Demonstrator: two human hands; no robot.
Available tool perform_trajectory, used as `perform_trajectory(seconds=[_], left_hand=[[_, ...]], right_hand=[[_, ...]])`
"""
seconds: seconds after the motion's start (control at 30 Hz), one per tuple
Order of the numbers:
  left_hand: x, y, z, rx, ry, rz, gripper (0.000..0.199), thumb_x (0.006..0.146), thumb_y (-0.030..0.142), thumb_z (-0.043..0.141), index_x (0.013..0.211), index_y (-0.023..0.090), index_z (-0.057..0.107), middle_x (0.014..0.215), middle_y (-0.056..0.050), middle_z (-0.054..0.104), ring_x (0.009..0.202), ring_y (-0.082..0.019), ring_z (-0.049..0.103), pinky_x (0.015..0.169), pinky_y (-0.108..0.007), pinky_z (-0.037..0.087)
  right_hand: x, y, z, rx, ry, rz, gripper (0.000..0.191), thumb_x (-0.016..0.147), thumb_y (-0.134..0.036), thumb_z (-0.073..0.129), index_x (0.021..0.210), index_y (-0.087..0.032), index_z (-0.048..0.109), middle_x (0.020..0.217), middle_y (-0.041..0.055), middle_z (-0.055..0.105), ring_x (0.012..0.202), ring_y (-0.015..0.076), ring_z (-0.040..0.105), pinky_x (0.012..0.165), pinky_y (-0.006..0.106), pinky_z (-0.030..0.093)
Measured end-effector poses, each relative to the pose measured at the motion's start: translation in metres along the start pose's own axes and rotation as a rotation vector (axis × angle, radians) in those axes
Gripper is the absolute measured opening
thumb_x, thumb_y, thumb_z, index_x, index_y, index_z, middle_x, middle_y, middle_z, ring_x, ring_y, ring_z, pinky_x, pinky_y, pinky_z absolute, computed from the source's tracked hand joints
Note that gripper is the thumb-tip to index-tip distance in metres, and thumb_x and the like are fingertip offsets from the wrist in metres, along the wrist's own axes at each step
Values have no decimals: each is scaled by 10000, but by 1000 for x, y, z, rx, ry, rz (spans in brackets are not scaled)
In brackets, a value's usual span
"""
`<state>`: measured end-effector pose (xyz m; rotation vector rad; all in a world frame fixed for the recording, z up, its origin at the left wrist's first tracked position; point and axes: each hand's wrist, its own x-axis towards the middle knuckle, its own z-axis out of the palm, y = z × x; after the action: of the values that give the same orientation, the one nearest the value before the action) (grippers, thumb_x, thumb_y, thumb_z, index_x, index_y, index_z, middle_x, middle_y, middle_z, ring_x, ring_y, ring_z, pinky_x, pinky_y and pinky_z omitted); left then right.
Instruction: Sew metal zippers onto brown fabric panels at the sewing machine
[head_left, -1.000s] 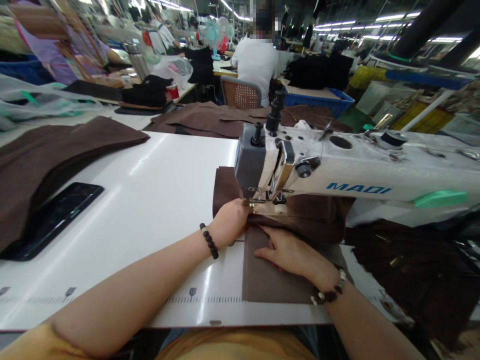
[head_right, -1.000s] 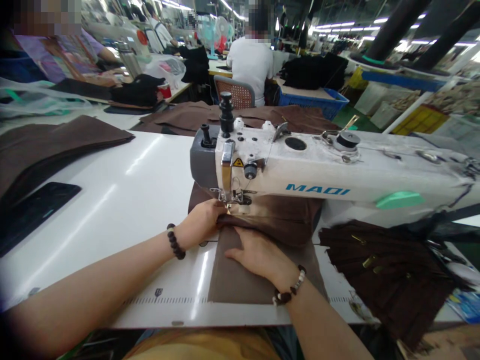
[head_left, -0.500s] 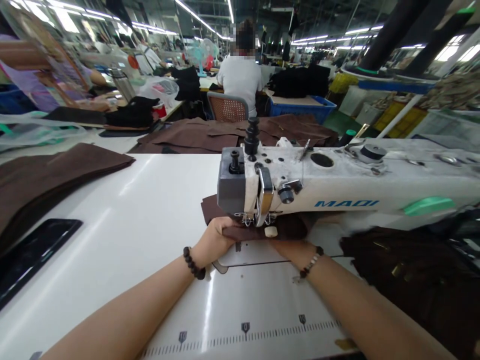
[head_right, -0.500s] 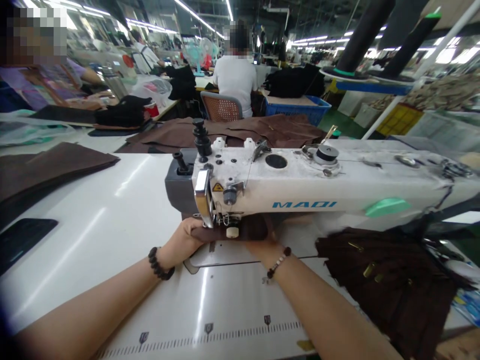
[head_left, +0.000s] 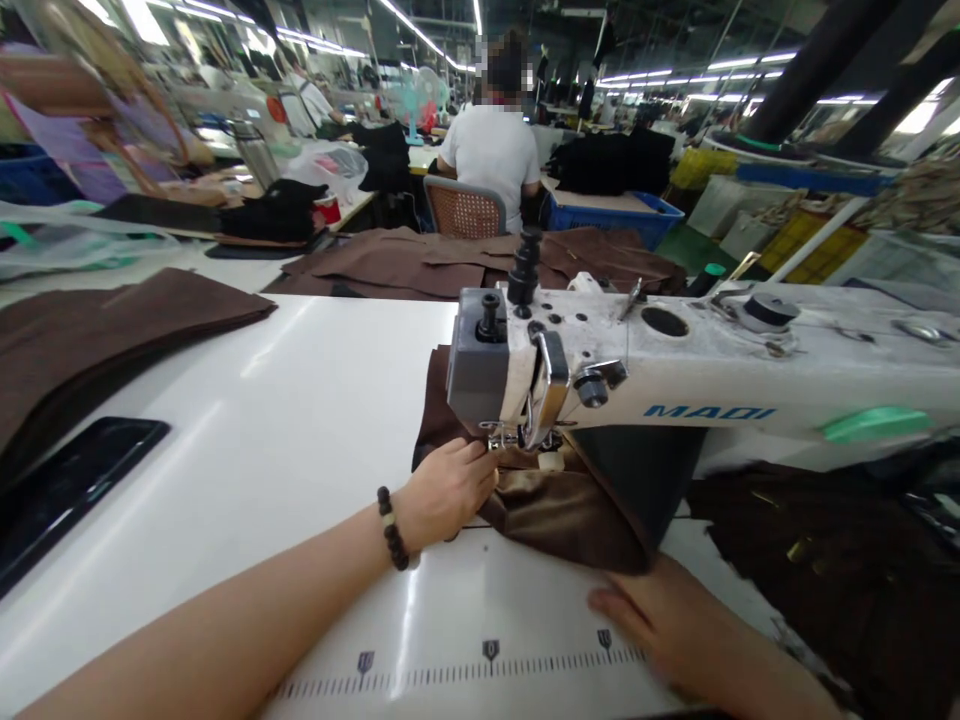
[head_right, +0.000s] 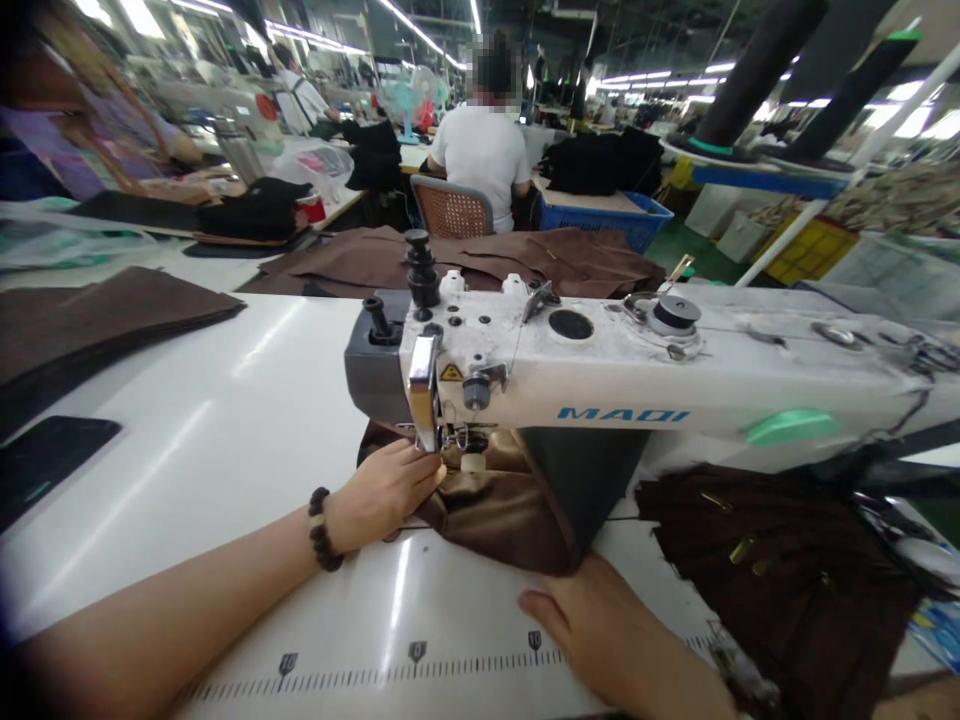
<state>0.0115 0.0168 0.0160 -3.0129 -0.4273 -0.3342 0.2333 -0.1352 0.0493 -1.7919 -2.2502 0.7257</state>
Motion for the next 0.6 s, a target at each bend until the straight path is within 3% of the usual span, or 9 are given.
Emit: perform_trajectory(seconds=[0.1,0.2,0.27,0.33,0.43,0.5,0.53,0.6], left_hand=[[2,-1,0,-23,-43,-33,227,909,155,368,751,123,527,781,-61,526,721,-180,450,697,-314,378],[3,3,-2,-47,-62,-90,220,904,156,392,731,129,525,797,-56,529,729,-177,451,678,-307,376],[3,5,-2,-48,-75,-124,225,902,157,401,718,133,528,811,-56,537,734,-178,457,655,-305,374],[3,7,-3,-48,-102,-148,210,898,158,414,732,133,539,843,-58,547,768,-185,470,655,-305,377],[2,8,-2,-48,-141,-179,174,891,148,426,785,127,563,910,-66,558,812,-193,483,678,-309,392],[1,10,-2,-51,-149,-197,176,888,134,419,806,121,575,919,-73,561,795,-190,487,677,-306,401],[0,11,-4,-55,-153,-203,176,883,123,416,818,117,579,922,-76,562,789,-187,488,680,-303,407],[-1,14,-10,-71,-166,-212,153,861,119,439,833,107,588,941,-90,557,797,-189,491,692,-299,421]], right_hand=[[-19,-3,-22,263,8,-58,259,883,-323,403,1005,-292,629,979,12,647,919,134,599,785,228,497],[5,-17,-37,383,140,-124,308,904,-317,348,918,-240,646,939,31,651,878,121,604,747,210,499],[35,-25,-32,285,182,-182,292,905,-282,354,1036,-213,605,1075,40,613,1010,120,557,899,247,443],[58,-23,-18,33,109,-176,333,892,-244,383,1199,-193,502,1230,73,517,1143,161,470,994,345,367],[61,2,3,-447,101,170,419,874,-259,425,1261,-101,437,1289,184,434,1207,329,380,955,587,287],[47,22,6,-641,129,456,423,882,-262,400,1219,-15,466,1242,241,459,1171,398,393,900,662,258],[39,28,4,-701,144,537,409,884,-247,387,1187,7,490,1218,248,477,1149,411,410,892,675,248],[31,28,-2,-742,179,515,387,879,-200,370,1170,17,505,1217,239,483,1135,385,435,931,621,270]])
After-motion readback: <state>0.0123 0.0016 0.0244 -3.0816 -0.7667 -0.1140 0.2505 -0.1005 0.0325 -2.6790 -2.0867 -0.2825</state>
